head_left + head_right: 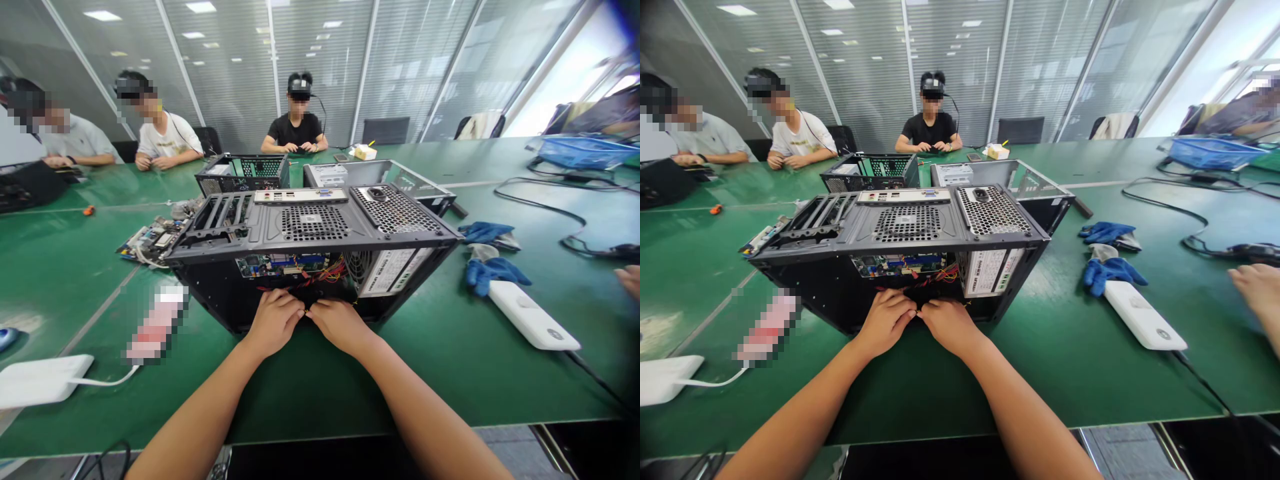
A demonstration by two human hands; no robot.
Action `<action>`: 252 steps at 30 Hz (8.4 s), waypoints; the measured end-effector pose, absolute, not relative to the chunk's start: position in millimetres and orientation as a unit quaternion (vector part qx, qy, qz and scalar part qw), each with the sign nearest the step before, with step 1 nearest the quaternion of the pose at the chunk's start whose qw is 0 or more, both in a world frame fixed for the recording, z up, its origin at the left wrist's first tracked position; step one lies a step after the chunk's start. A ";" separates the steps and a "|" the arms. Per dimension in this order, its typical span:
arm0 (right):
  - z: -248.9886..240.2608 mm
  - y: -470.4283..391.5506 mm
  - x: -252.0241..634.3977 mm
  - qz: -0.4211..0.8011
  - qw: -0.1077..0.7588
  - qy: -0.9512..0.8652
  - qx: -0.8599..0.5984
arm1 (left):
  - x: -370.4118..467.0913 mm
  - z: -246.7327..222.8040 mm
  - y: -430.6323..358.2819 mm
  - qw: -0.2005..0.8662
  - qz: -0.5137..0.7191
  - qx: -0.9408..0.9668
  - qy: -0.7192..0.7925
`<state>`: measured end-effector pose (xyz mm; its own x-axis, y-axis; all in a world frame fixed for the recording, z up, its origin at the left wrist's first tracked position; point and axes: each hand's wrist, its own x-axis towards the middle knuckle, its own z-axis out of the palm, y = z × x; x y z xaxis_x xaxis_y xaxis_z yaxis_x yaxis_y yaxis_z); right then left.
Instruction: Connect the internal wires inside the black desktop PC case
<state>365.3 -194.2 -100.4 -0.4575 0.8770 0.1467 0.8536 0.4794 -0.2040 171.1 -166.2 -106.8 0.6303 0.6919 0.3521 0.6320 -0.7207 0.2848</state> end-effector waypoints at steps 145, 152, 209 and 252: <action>-87.7 -186.2 361.2 0.124 0.062 -0.822 -0.553 | 170.6 -110.9 -160.8 -0.017 0.238 0.901 0.362; -85.3 -186.0 361.4 0.112 0.058 -0.827 -0.548 | 171.9 -112.0 -161.6 0.027 0.245 0.893 0.377; -88.4 -186.3 359.1 0.129 0.073 -0.822 -0.549 | 170.2 -115.1 -164.1 0.026 0.241 0.888 0.391; -83.6 -187.3 358.6 0.122 0.052 -0.830 -0.542 | 168.4 -108.7 -162.2 0.137 0.251 0.877 0.386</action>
<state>358.6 -187.3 -83.6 -0.4064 0.9125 -0.0466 0.8871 0.3819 -0.2592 168.4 -162.2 -108.7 0.5755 0.7461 0.3349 0.6082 -0.6642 0.4346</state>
